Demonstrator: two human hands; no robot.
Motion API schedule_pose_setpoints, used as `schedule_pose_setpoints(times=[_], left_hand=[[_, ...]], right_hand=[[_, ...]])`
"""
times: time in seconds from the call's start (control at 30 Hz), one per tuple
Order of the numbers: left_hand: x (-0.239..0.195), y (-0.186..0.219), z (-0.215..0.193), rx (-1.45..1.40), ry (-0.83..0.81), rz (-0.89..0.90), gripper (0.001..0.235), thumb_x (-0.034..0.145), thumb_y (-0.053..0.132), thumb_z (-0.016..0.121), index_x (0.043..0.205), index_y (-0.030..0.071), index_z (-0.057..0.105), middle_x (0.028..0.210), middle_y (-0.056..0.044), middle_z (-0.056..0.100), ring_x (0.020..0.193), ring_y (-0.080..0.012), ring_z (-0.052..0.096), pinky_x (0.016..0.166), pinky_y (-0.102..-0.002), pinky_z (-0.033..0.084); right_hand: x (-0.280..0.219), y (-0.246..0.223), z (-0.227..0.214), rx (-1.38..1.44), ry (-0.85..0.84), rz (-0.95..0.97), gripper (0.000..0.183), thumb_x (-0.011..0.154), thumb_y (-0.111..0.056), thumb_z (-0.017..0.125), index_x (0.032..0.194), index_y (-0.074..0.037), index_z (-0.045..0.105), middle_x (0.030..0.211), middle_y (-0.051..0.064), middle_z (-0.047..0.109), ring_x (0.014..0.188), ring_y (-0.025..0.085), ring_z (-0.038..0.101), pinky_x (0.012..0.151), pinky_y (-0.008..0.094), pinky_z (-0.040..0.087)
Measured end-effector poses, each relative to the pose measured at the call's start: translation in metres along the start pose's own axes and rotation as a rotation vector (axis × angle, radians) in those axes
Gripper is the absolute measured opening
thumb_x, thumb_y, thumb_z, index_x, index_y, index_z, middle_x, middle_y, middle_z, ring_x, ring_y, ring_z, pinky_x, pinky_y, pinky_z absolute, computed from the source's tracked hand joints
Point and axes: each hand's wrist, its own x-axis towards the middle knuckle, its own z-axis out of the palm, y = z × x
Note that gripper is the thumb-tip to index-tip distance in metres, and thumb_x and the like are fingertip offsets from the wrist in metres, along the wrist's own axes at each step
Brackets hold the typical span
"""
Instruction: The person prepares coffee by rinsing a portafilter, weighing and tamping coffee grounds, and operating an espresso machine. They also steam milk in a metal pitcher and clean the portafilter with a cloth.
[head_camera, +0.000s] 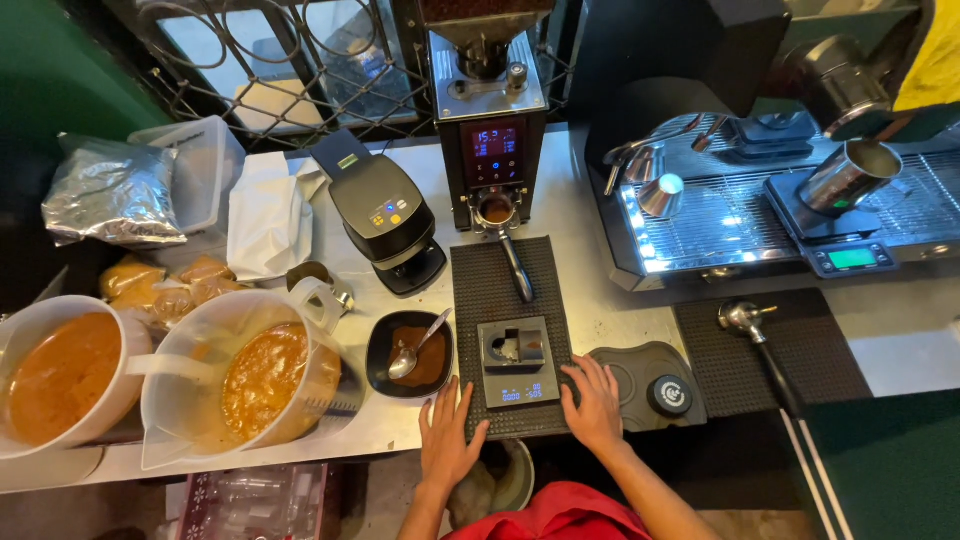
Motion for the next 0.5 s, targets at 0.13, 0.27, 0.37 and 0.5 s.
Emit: schedule_pose_setpoints(times=[0.13,0.27,0.37,0.5], left_hand=[[0.0034,0.0002,0.0014,0.055,-0.137,-0.046,0.073,0.104,0.061,0.040,0.164,0.022,0.026,0.172,-0.008,0.021,0.155,-0.0255,0.025,0.123,-0.054,0.010],[0.0045,0.0007,0.0031,0.109,-0.110,-0.008,0.073,0.105,0.060,0.041,0.165,0.021,0.026,0.172,-0.008,0.022,0.155,-0.0242,0.024,0.123,-0.053,0.012],[0.0043,0.0014,0.0021,0.128,-0.119,-0.009,0.073,0.105,0.060,0.041,0.165,0.021,0.025,0.172,-0.008,0.022,0.156,-0.0236,0.023,0.123,-0.053,0.011],[0.0063,0.0064,-0.0039,0.049,-0.133,-0.047,0.073,0.104,0.059,0.043,0.164,0.022,0.027,0.172,-0.006,0.021,0.157,-0.0226,0.022,0.124,-0.051,0.008]], right_hand=[[0.0007,0.0007,-0.0010,-0.005,0.020,-0.022,0.029,0.094,-0.023,0.060,0.121,-0.017,0.070,0.141,0.004,0.063,0.142,0.026,0.051,0.122,0.055,0.028],[0.0023,-0.0007,-0.0057,0.025,-0.030,-0.002,0.029,0.098,-0.023,0.058,0.123,-0.018,0.070,0.144,0.003,0.061,0.145,0.027,0.047,0.123,0.056,0.024],[0.0009,0.0008,-0.0027,0.026,-0.040,-0.011,0.029,0.099,-0.024,0.056,0.124,-0.019,0.071,0.145,0.001,0.061,0.146,0.026,0.047,0.124,0.057,0.021],[0.0008,0.0039,-0.0017,0.025,-0.048,-0.029,0.028,0.100,-0.023,0.053,0.121,-0.020,0.072,0.145,0.001,0.062,0.144,0.025,0.048,0.124,0.058,0.020]])
